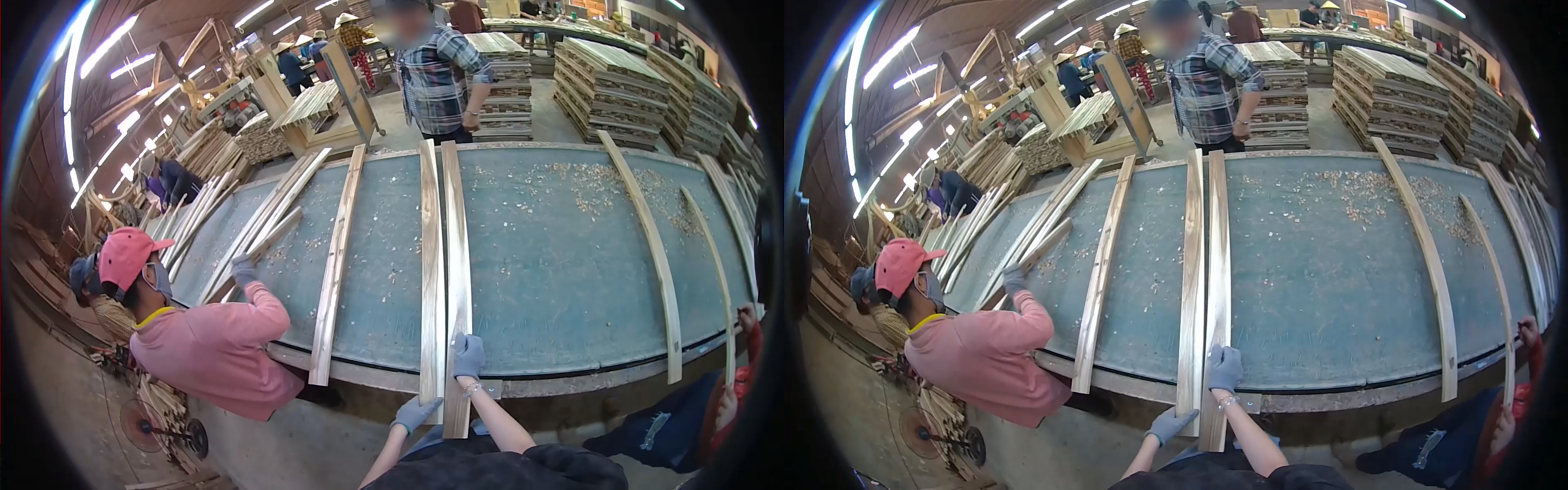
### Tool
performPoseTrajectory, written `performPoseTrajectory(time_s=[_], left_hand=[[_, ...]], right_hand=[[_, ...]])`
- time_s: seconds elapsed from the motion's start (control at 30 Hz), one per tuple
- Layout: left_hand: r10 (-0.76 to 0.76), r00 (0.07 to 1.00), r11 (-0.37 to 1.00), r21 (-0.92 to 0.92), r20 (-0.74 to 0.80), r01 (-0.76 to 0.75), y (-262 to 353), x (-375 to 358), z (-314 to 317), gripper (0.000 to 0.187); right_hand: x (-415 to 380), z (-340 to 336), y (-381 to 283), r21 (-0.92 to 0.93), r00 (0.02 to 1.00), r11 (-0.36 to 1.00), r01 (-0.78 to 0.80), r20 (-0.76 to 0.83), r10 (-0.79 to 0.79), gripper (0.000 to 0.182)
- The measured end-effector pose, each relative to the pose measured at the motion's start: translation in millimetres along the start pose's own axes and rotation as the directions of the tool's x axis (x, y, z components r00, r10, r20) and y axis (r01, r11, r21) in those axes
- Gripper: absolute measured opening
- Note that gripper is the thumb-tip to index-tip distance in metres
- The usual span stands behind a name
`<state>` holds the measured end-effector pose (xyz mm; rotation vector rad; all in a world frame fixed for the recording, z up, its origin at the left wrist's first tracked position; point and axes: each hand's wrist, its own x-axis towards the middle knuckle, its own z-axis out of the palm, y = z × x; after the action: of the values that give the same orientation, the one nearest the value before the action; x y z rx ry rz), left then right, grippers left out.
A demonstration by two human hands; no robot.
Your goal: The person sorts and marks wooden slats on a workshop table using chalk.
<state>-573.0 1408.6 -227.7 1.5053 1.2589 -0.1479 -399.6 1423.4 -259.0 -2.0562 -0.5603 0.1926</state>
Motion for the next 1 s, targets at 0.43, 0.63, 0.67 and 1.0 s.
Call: performPoseTrajectory(time_s=[0.43, 0.63, 0.67, 1.0], left_hand=[[0.607, 0.594, 0.767, 0.583, -0.527, -0.267, 67.9, 19.2, -3.0, 0.067], [0.69, 0.48, 0.699, 0.67, -0.542, -0.249, 59.6, 72.4, -0.2, 0.063], [0.709, 0.458, 0.68, 0.691, -0.536, -0.243, 54.3, 79.3, 1.2, 0.063], [0.732, 0.395, 0.677, 0.656, -0.555, -0.333, 61.4, 71.4, -4.2, 0.052]], right_hand=[[-3.5, -5.1, -8.3, -0.058, 0.999, 0.998, 0.002, 0.036, 0.0, 0.032], [-3.9, 0.4, -3.3, -0.066, 0.996, 0.995, 0.068, -0.049, -0.071, 0.03], [-4.5, 1.8, -2.8, -0.049, 0.991, 0.995, 0.091, -0.091, -0.095, 0.03], [-5.1, 2.0, -3.0, -0.108, 0.999, 0.993, 0.038, -0.022, -0.04, 0.029]])
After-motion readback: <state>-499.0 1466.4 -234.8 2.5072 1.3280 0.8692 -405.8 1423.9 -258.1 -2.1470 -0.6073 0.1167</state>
